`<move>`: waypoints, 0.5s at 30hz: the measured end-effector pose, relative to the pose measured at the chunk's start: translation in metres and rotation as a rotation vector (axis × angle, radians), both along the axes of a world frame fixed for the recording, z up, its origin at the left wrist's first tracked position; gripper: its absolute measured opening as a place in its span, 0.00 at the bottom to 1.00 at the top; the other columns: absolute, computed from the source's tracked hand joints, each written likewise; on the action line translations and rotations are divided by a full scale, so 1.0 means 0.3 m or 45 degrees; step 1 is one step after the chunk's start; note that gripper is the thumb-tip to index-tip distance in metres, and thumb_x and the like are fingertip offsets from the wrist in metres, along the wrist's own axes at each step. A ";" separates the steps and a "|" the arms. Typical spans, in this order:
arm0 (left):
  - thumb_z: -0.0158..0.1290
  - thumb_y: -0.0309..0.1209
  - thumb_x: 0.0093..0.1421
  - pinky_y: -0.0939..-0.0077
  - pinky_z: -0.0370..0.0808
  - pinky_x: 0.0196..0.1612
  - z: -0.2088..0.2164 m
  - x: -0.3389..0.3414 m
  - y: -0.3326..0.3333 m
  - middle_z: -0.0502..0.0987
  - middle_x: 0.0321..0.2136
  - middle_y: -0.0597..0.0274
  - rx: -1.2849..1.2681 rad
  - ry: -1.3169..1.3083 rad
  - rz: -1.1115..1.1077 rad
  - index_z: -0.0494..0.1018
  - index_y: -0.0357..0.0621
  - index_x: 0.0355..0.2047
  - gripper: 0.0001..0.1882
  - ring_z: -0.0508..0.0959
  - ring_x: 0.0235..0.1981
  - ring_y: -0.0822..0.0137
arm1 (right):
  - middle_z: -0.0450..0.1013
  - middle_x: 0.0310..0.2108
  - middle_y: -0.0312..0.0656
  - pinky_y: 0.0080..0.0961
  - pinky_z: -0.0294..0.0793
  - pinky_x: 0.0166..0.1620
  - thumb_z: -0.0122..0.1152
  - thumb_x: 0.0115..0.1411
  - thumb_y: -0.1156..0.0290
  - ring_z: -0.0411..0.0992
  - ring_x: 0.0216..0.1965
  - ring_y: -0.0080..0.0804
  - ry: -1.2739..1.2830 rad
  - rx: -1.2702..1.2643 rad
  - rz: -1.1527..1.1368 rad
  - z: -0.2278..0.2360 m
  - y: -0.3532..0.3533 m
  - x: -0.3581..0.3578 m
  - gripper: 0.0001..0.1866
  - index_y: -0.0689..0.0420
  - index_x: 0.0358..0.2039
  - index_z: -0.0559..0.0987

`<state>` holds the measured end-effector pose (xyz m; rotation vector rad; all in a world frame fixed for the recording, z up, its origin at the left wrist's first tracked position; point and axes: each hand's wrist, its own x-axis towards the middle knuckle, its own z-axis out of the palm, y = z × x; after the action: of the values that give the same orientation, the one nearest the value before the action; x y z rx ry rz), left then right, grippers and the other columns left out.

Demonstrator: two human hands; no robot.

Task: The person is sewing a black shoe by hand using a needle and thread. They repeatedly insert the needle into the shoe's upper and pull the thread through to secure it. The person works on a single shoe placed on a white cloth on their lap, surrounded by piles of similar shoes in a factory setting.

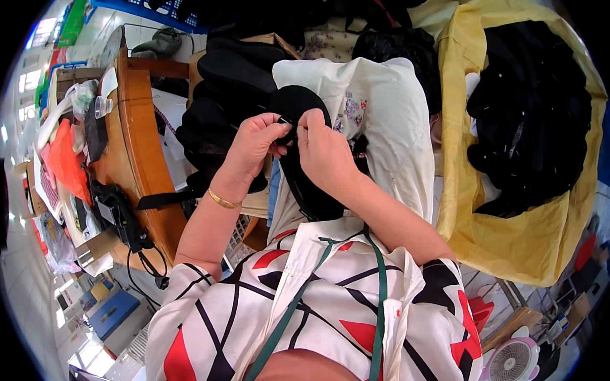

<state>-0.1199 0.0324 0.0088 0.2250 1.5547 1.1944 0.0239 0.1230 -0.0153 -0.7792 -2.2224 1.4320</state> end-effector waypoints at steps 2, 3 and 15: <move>0.57 0.29 0.60 0.87 0.72 0.23 -0.005 -0.004 0.000 0.78 0.23 0.67 0.000 0.020 -0.002 0.77 0.42 0.30 0.04 0.76 0.18 0.78 | 0.74 0.22 0.52 0.49 0.71 0.29 0.51 0.66 0.71 0.74 0.26 0.56 -0.021 -0.177 0.046 0.010 0.021 -0.012 0.06 0.58 0.37 0.66; 0.57 0.29 0.60 0.87 0.72 0.24 -0.009 -0.001 -0.003 0.78 0.23 0.67 0.006 0.027 0.010 0.77 0.42 0.30 0.04 0.76 0.18 0.78 | 0.74 0.23 0.52 0.48 0.71 0.29 0.51 0.65 0.70 0.74 0.26 0.55 -0.101 -0.274 0.102 0.033 0.042 -0.010 0.06 0.58 0.36 0.66; 0.59 0.28 0.60 0.88 0.72 0.25 -0.017 0.024 -0.008 0.79 0.23 0.67 0.080 0.150 -0.005 0.77 0.40 0.29 0.05 0.77 0.19 0.78 | 0.72 0.31 0.46 0.39 0.72 0.34 0.56 0.62 0.69 0.73 0.32 0.48 0.036 0.279 0.156 0.026 0.108 -0.052 0.05 0.57 0.34 0.74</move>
<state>-0.1127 0.0300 0.0038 0.3447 1.6187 1.2467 0.0084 0.1555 -0.0076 -0.5551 -2.3902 1.2156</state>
